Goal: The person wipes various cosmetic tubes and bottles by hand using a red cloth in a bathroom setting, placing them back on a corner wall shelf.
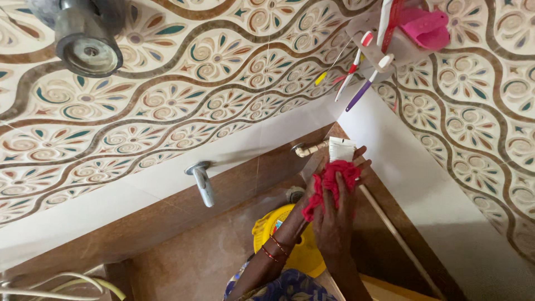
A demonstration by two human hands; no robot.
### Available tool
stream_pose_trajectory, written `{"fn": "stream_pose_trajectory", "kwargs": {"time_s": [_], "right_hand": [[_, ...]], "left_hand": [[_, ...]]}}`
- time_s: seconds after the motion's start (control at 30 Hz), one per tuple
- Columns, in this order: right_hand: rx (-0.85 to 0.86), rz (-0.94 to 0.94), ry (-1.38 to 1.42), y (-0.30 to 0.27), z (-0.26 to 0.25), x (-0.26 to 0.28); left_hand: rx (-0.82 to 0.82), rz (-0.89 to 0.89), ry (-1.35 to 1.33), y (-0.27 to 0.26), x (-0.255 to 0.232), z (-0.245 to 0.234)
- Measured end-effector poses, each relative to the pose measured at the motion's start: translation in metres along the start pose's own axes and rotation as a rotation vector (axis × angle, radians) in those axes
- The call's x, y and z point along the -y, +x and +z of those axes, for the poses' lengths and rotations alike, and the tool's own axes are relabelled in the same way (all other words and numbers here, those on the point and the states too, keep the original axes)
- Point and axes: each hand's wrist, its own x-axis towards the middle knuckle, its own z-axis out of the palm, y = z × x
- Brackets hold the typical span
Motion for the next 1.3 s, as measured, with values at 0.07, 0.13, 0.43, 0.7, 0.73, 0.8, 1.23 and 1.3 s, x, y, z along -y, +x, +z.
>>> {"fn": "stream_pose_trajectory", "kwargs": {"time_s": [0.07, 0.13, 0.43, 0.7, 0.73, 0.8, 1.23, 1.3], "right_hand": [[-0.006, -0.016, -0.056, 0.009, 0.002, -0.001], [-0.034, -0.012, -0.077, 0.04, 0.0, -0.017], [-0.005, 0.071, 0.064, 0.01, -0.007, 0.003], [-0.219, 0.208, 0.119, 0.068, -0.024, -0.07], [-0.265, 0.188, 0.169, 0.072, -0.029, -0.083], [-0.412, 0.471, 0.774, 0.073, -0.044, -0.106], [-0.34, 0.182, 0.585, 0.052, -0.003, -0.07], [-0.129, -0.002, 0.258, 0.033, -0.005, -0.052]], "left_hand": [[0.013, 0.007, -0.007, 0.0, 0.003, 0.0], [-0.037, 0.011, 0.083, 0.0, 0.006, -0.001], [0.072, 0.019, -0.218, 0.005, 0.007, 0.007], [-0.288, -0.083, 0.521, 0.012, 0.012, -0.009], [-0.3, -0.084, 0.656, 0.012, 0.007, -0.007], [-0.313, -0.088, 0.635, 0.015, -0.007, 0.004], [-0.509, 0.155, 0.812, 0.021, 0.015, 0.001], [-0.47, 0.249, 1.017, 0.013, 0.009, -0.008]]}}
